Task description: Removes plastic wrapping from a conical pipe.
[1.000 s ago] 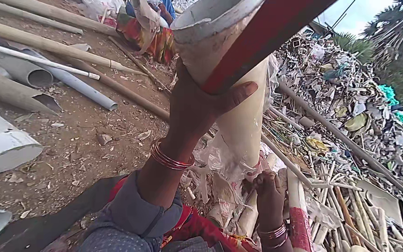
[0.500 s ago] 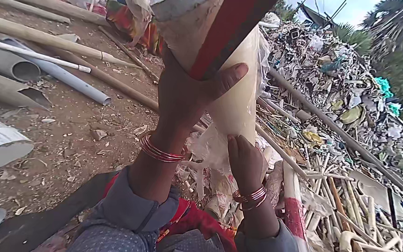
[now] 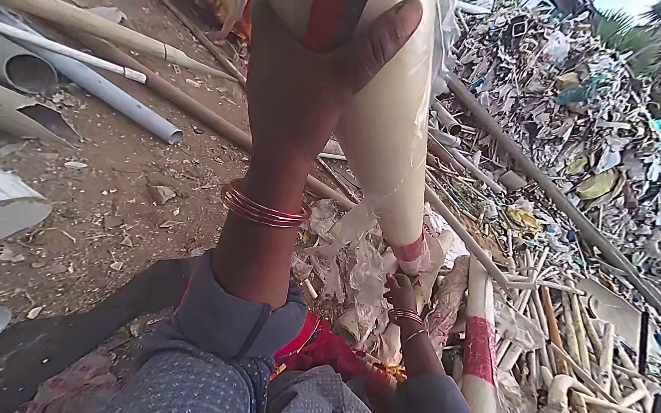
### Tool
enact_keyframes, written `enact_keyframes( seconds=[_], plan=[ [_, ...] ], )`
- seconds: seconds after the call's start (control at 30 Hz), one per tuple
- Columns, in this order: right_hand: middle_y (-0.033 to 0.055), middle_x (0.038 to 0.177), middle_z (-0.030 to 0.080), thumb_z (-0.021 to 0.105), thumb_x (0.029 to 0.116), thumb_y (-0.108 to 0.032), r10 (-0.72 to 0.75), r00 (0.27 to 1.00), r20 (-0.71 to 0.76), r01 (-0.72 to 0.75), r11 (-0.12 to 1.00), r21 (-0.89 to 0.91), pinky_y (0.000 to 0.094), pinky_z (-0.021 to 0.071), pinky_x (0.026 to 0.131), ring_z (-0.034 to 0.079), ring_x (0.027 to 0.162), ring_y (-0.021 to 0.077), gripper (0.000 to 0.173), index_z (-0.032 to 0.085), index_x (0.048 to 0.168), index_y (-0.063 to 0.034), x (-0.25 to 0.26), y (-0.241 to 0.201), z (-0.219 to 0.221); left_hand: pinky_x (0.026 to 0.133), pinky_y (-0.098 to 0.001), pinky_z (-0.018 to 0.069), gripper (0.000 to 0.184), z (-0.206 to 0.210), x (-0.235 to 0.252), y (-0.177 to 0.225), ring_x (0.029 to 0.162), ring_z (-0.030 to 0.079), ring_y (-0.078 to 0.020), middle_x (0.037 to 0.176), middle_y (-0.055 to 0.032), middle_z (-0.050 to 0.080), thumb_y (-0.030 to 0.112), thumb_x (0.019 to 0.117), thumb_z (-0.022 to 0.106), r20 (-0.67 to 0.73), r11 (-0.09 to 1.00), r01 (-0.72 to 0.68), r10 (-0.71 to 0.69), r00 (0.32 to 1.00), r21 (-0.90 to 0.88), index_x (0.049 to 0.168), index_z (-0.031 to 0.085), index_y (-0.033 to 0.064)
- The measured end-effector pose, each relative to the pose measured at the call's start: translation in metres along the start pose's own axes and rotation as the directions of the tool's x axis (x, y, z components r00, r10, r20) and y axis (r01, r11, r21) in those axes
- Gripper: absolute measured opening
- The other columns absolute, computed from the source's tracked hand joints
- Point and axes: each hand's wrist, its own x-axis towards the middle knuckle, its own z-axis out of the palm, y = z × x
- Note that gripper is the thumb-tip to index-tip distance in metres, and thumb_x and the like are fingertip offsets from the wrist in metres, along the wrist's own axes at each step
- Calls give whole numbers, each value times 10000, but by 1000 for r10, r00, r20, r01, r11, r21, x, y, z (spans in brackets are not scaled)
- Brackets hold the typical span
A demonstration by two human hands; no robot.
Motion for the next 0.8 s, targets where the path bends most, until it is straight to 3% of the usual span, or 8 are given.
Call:
enact_keyframes(
  seconds=[0.07, 0.17, 0.3, 0.4, 0.47, 0.57, 0.67, 0.8],
  plan=[
    [142, 1030, 576, 486, 1100, -189, 128, 988, -85, -88, 924, 372, 309, 481, 627, 550, 711, 145, 318, 494, 1340, 19, 8, 15, -12, 733, -219, 597, 772, 1, -3, 2, 850, 683, -15, 979, 34, 666, 497, 719, 862, -19, 1000, 13, -12, 1000, 18, 1255, 508, 68],
    [155, 1277, 569, 444, 1107, -207, 194, 980, -54, -108, 735, 670, 371, 497, 825, 580, 992, 188, 363, 446, 1429, -39, 22, 41, -39, 707, -211, 574, 834, -5, -3, 2, 821, 662, 4, 971, 51, 644, 550, 721, 832, -20, 991, 63, -61, 998, 114, 1307, 479, 72],
    [0, 816, 522, 427, 1097, -178, 342, 926, -157, -14, 448, 894, 201, 468, 557, 521, 611, 56, 134, 509, 1116, -73, 42, 71, -62, 660, -183, 554, 834, -7, -2, -1, 797, 651, 6, 991, 43, 640, 547, 741, 831, -25, 993, 58, -55, 998, 107, 1318, 471, 65],
    [92, 1019, 537, 413, 1080, -119, 396, 869, -296, 13, 580, 814, 272, 472, 655, 536, 768, 128, 298, 488, 1349, -15, 45, 80, -69, 679, -194, 579, 871, -4, -5, 3, 833, 673, -4, 1032, 25, 651, 542, 728, 845, -45, 996, 51, -47, 998, 77, 1336, 450, 59],
    [193, 1257, 571, 434, 1081, -109, 274, 897, -347, 39, 732, 680, 364, 498, 794, 581, 952, 203, 378, 467, 1440, 4, 31, 55, -65, 663, -190, 577, 880, -1, -9, 8, 828, 671, -2, 1042, 22, 648, 538, 721, 851, -59, 996, 60, -56, 997, 69, 1344, 450, 63],
    [190, 1116, 616, 468, 1086, -134, -122, 917, -380, 279, 877, 392, 318, 524, 765, 612, 879, 159, 328, 543, 1312, 93, -2, 10, -44, 675, -195, 583, 841, 5, -18, 16, 833, 673, -1, 1026, 25, 650, 531, 714, 855, -44, 997, 49, -47, 998, 53, 1300, 467, 70],
    [180, 1137, 666, 540, 1006, -147, -575, 750, -328, 639, 758, 133, 246, 524, 851, 637, 977, 100, 345, 619, 1215, 116, -41, -40, -27, 730, -206, 586, 1022, 5, -28, 27, 908, 666, 8, 1098, 20, 640, 613, 657, 856, -10, 992, 65, -64, 998, 107, 1392, 406, 64],
    [144, 1032, 687, 662, 952, -269, -813, 467, -349, 818, 547, -181, 200, 528, 724, 655, 888, 97, 382, 662, 1144, 60, -84, -108, -34, 918, -218, 544, 1266, 4, -45, 40, 1081, 625, -3, 1232, -30, 612, 655, 605, 856, 90, 979, 9, -28, 996, 205, 1520, 264, 12]
  ],
)
